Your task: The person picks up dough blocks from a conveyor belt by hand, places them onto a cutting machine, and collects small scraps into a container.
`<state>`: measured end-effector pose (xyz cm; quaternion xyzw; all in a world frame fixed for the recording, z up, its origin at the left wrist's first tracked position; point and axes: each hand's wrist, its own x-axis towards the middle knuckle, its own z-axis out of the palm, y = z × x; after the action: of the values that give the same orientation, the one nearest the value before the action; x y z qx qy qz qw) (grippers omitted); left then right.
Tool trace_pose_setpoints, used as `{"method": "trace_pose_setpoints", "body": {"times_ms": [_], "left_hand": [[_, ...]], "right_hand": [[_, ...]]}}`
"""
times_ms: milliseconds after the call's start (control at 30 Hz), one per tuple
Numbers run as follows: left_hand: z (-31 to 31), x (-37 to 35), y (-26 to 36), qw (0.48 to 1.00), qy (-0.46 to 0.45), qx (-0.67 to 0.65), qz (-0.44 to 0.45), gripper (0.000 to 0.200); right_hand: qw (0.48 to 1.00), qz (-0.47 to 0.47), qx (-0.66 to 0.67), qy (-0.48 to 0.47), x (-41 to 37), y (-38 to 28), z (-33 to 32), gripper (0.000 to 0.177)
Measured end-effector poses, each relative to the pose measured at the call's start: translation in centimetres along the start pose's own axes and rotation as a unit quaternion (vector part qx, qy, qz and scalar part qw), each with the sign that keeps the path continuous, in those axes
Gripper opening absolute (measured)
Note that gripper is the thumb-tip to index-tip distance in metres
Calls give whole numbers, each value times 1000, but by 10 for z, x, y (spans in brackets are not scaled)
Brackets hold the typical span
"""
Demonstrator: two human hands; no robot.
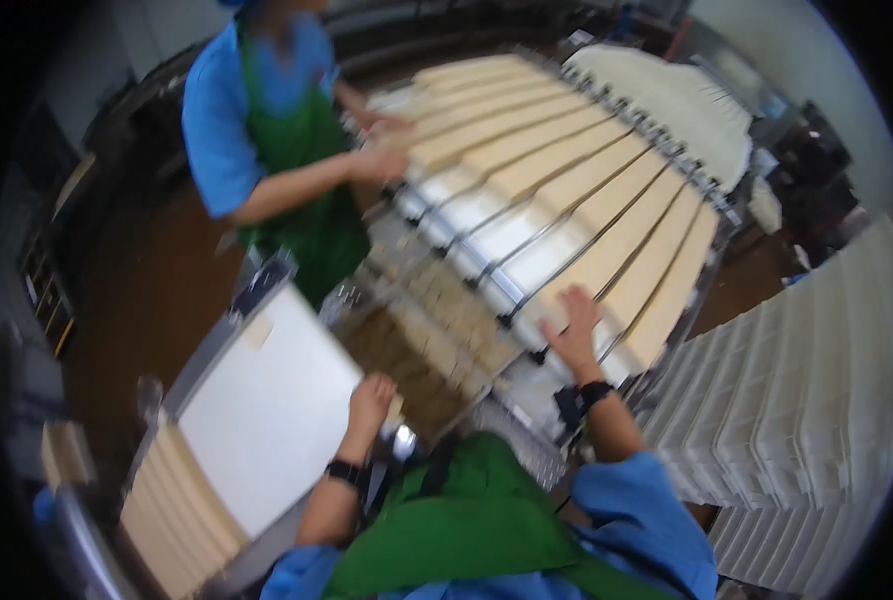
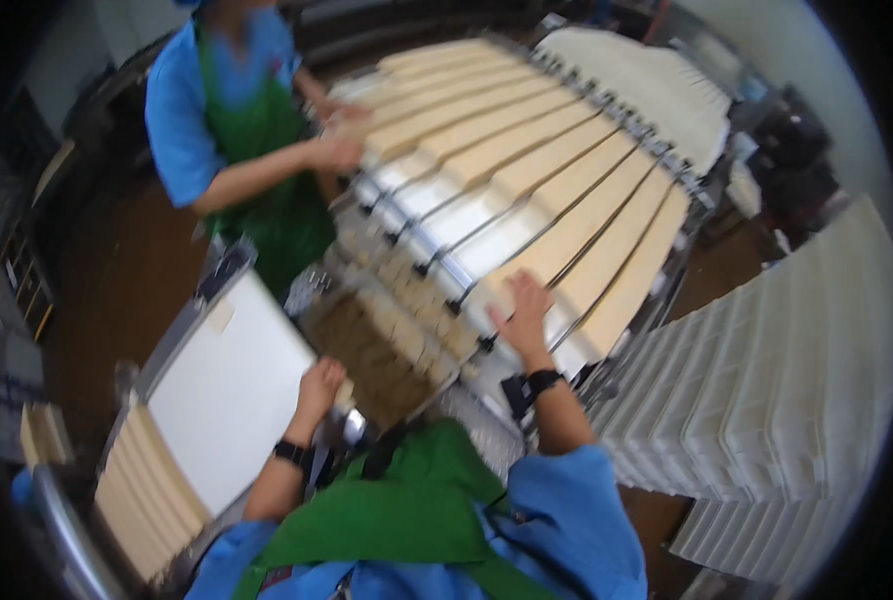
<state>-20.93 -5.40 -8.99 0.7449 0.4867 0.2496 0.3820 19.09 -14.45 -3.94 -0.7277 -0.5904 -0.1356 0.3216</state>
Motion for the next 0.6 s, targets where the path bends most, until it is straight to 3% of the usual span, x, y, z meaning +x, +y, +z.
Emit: {"method": "trace_pose_setpoints", "body": {"times_ms": [133, 200, 267, 367, 467, 600], "left_hand": [[-2, 9, 9, 995, 77, -1, 61, 25], [-2, 7, 19, 997, 69, -32, -6, 33], [-4, -1, 27, 996, 80, -37, -18, 35], [9, -15, 5, 987, 61, 106, 100, 25], [10, -17, 9, 978, 87, 130, 137, 17], [10, -16, 6, 978, 90, 144, 120, 12]], "right_hand": [[999, -16, 9, 34, 8, -9, -8, 59], [999, -15, 11, 28, 10, -9, -8, 59], [999, -18, 3, 32, 9, -12, -8, 59], [999, -11, 15, 33, 10, -11, -8, 59], [999, -16, 11, 41, 8, -10, -8, 59], [999, -7, 4, 37, 10, -12, -8, 59]]}}
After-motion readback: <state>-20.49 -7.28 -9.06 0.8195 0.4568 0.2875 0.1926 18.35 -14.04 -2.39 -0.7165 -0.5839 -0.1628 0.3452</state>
